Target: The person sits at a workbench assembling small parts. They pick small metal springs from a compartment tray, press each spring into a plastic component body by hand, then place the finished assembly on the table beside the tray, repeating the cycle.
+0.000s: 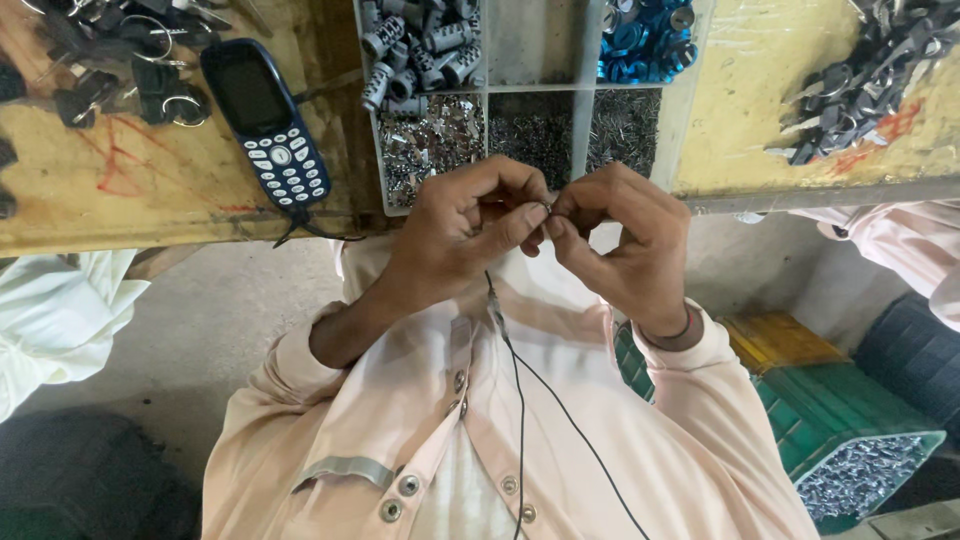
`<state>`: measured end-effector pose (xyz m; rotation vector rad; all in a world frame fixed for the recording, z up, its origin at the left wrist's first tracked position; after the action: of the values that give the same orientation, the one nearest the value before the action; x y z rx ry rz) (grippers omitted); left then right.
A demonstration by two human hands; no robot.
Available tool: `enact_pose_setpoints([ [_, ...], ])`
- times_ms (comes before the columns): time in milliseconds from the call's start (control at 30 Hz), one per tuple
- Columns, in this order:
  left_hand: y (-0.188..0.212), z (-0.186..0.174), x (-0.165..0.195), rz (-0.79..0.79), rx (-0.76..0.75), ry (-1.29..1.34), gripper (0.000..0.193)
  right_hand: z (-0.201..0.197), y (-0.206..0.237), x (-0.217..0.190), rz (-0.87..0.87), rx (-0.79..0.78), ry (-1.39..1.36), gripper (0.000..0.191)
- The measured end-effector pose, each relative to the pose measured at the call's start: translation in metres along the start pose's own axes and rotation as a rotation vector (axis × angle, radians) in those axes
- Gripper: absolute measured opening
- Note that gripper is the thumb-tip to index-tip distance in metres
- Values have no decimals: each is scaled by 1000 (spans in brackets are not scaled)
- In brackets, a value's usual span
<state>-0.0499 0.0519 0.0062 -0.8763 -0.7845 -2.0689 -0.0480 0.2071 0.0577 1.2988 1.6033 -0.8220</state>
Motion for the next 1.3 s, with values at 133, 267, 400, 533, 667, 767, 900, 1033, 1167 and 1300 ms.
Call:
enact_pose_setpoints([
  [133, 3, -1, 11, 93, 28, -212, 21, 2, 4, 2, -11, 12, -52, 11],
  [267, 5, 0, 18, 177, 52, -252, 19, 8, 11, 14, -9, 47, -190, 7],
  [400, 4, 2, 19, 238, 71, -233, 15, 16, 15, 26, -2, 90, -336, 7],
  [533, 5, 5, 17, 243, 87, -181, 13, 19, 20, 32, -3, 137, -363, 7],
  [667, 6, 5, 18, 237, 84, -126, 14, 16, 22, 27, -125, 165, -118, 12],
  [767, 7, -3, 15, 140, 81, -181, 17, 16, 17, 19, -279, 134, -27, 26],
  [900, 6, -14, 16, 105, 97, -476, 18, 18, 6, 3, -456, 40, 146, 25],
  [1033, 8, -14, 8, 4, -42, -217, 23, 14, -13, 11, -61, -184, -362, 28],
  [1167, 9, -21, 0, -29, -15, -70, 24, 5, -41, -2, -145, -42, 156, 22],
  [1300, 15, -22, -1, 9, -26, 17, 21, 34, -90, -7, -248, 182, 560, 22],
])
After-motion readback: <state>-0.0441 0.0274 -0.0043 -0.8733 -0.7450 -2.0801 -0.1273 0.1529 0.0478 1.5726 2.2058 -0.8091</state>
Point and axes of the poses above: each hand's wrist, its own y-axis away from the middle knuckle, its own z-axis out of the palm, x = y × z, the point moved 7 cm from there along -y, towards the middle knuckle, and after that the axes turned 1 degree about -z, right-handed, at the moved point
